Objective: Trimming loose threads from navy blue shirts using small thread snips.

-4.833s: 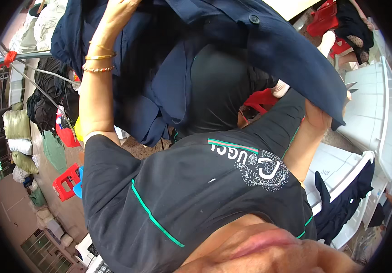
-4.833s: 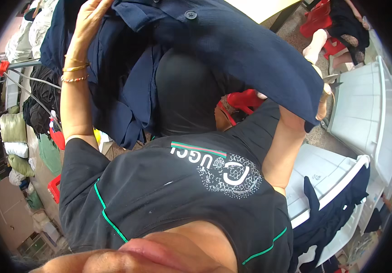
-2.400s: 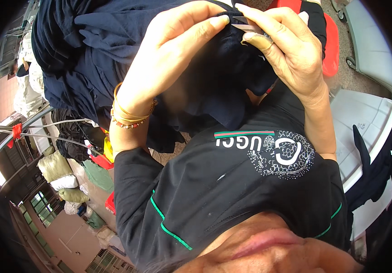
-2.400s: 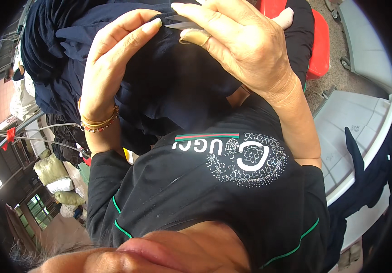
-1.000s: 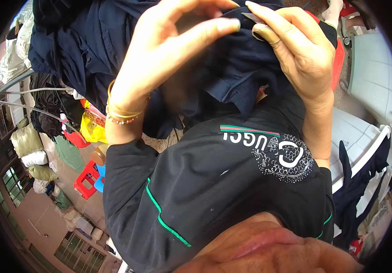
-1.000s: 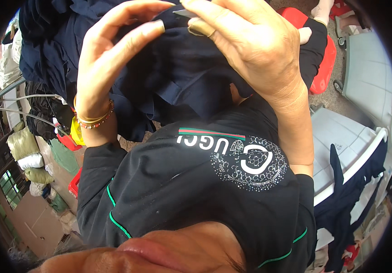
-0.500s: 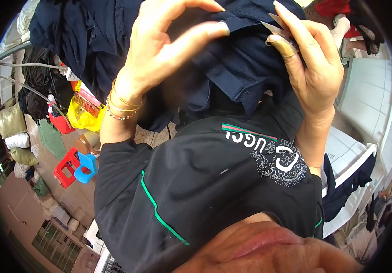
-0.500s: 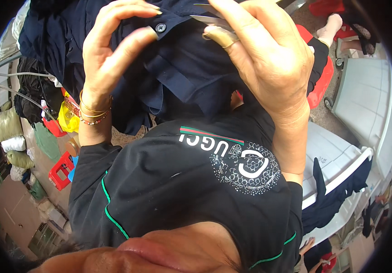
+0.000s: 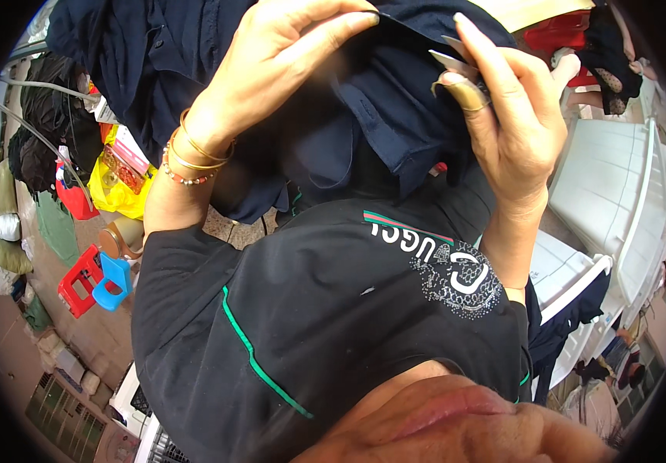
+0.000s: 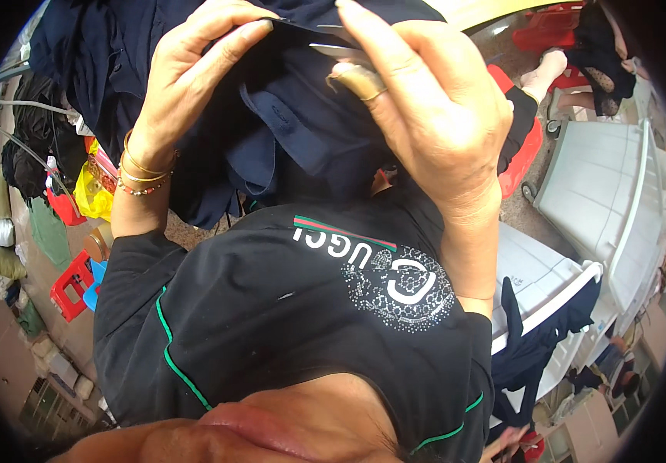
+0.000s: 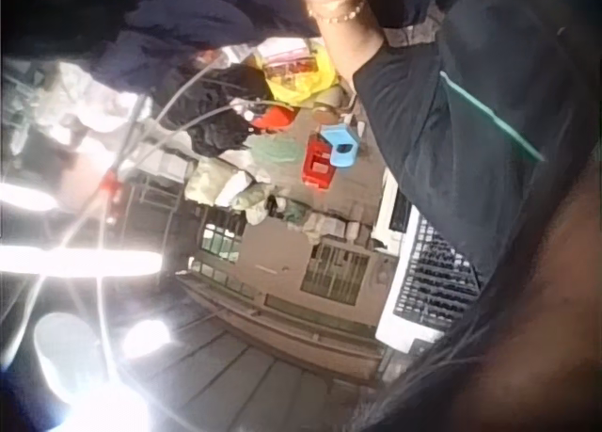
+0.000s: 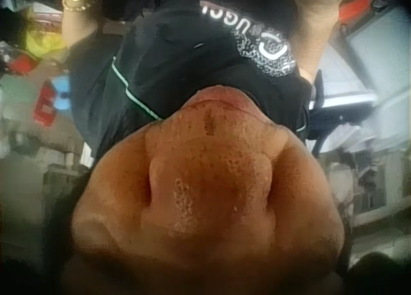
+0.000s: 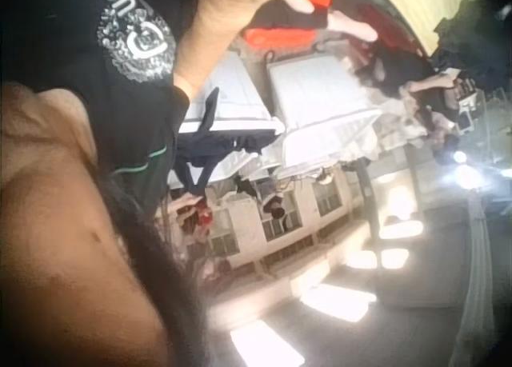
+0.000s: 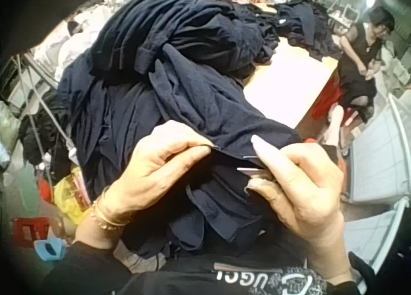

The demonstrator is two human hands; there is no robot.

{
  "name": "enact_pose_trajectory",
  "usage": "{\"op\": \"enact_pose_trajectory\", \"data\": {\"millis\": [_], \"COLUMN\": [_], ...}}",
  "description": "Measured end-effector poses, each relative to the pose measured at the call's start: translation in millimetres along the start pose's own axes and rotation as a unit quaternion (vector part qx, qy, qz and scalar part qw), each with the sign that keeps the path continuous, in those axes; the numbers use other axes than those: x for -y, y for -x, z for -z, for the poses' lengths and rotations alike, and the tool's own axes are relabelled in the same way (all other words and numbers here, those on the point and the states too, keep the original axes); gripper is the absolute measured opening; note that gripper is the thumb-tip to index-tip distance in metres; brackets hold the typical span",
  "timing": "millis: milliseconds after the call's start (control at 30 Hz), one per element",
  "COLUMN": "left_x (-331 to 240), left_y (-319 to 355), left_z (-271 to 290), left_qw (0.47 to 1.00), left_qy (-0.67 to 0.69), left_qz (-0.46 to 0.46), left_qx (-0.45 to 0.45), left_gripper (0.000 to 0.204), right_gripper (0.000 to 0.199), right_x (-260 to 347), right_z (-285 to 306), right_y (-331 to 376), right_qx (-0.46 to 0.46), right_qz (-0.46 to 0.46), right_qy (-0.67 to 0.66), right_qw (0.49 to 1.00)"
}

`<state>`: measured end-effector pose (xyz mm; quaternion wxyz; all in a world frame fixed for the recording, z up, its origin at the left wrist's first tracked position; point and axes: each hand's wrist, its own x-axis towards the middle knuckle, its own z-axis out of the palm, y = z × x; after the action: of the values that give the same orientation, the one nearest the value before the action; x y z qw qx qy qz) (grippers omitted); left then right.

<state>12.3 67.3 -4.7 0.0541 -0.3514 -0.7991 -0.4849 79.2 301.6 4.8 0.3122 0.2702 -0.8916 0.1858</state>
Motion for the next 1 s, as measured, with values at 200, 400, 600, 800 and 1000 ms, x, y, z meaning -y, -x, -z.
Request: {"op": "enact_pose_trajectory", "data": {"millis": [200,400,600,800,1000], "left_x": [-10.1,44.5,36.5,3.7,-6.1], "left_y": [-1.1,-4.2,-6.4,-7.1,-41.1], "left_z": [4.8,-15.9,-9.0,12.9,29.4], "left_qw": [0.995,0.921,0.964,0.989,0.918], "left_qy": [0.072,0.329,0.261,0.080,-0.217], "left_qz": [0.068,-0.208,-0.049,0.025,-0.094], "left_qx": [0.008,-0.008,-0.001,0.126,0.318], "left_gripper": [0.011,0.012,0.012,0.016,0.021], "right_gripper": [0.045,0.044,0.040,0.033,0.036], "right_x": [7.3,6.3,7.1,-8.3,-24.7], "right_z": [-5.5,-18.5,-23.1,-24.1,2.7], "right_y": [-8.3,-9.9,-24.6,-13.5,12.8], "right_qx": [0.015,0.033,0.021,-0.029,-0.065], "right_qz": [0.001,-0.038,-0.002,0.004,-0.109], "right_qy": [0.025,-0.018,-0.071,-0.075,-0.225], "right_qw": [1.000,0.999,0.997,0.997,0.966]}}
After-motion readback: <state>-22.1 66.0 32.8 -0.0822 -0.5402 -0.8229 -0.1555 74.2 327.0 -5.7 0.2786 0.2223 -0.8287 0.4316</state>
